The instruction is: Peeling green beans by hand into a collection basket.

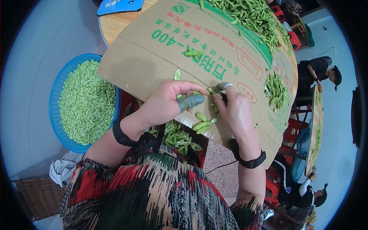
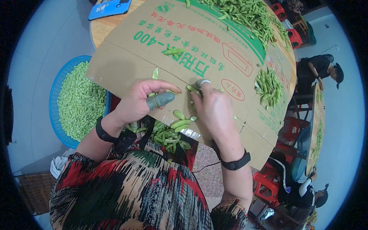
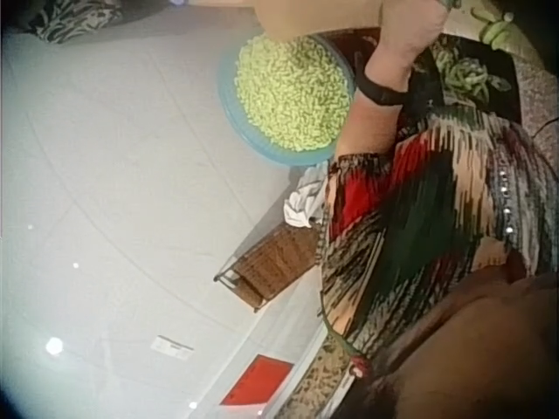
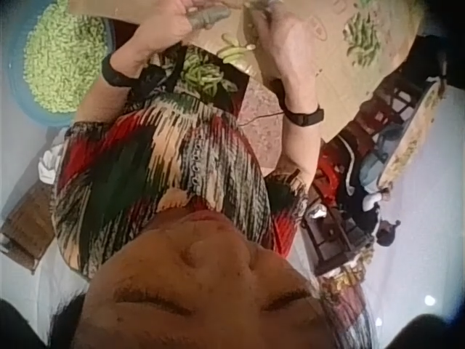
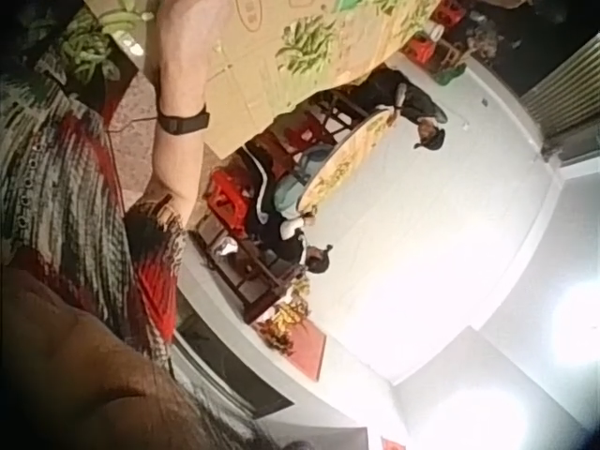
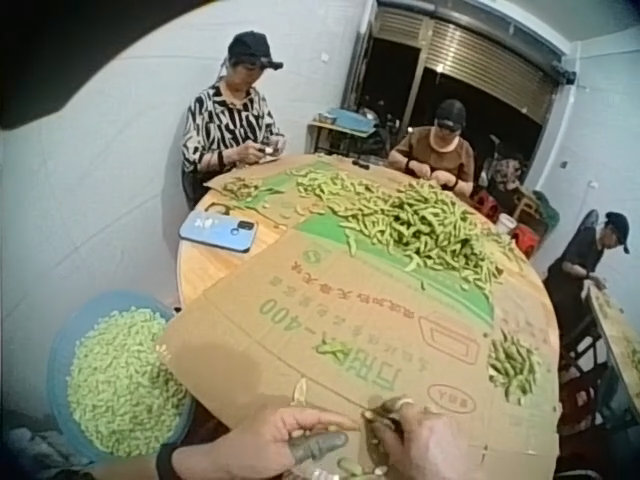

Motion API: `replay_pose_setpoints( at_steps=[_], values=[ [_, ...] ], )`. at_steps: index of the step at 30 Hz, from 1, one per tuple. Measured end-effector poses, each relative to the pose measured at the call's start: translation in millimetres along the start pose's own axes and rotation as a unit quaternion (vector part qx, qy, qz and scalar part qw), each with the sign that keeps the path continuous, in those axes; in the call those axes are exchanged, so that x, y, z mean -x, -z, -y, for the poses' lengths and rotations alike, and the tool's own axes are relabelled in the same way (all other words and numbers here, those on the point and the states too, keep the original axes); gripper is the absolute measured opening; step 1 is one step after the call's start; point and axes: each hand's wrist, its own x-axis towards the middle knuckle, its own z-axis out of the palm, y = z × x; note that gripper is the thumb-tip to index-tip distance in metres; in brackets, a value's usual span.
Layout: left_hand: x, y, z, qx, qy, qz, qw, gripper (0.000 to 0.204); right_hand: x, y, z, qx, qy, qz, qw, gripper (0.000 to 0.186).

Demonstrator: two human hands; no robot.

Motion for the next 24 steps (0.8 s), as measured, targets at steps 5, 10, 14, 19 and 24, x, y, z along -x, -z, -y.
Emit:
replay_pose_setpoints(
  at_steps=[5,10,14,19,24],
  values=[
    [-9,-5,7,-0.23,-0.186,-0.05,0.954,0.033,3,-3,0,0.046,0.021,0.006,0.999,0.018],
    [-11,-23,13,-0.3,-0.261,-0.05,0.916,0.041,11,17,2,-0.509,-0.227,0.141,0.818,0.012],
    [-13,-24,10,-0.159,-0.177,-0.065,0.969,0.027,20,20,-1,-0.674,-0.242,0.118,0.688,0.014],
    [-20,-23,12,0.273,-0.043,-0.048,0.96,0.015,25,10,20,-0.655,-0.215,0.09,0.719,0.022],
    [-23,-25,19,0.302,-0.007,-0.065,0.951,0.016,24,-10,36,-0.652,-0.203,0.026,0.73,0.014]
  ],
)
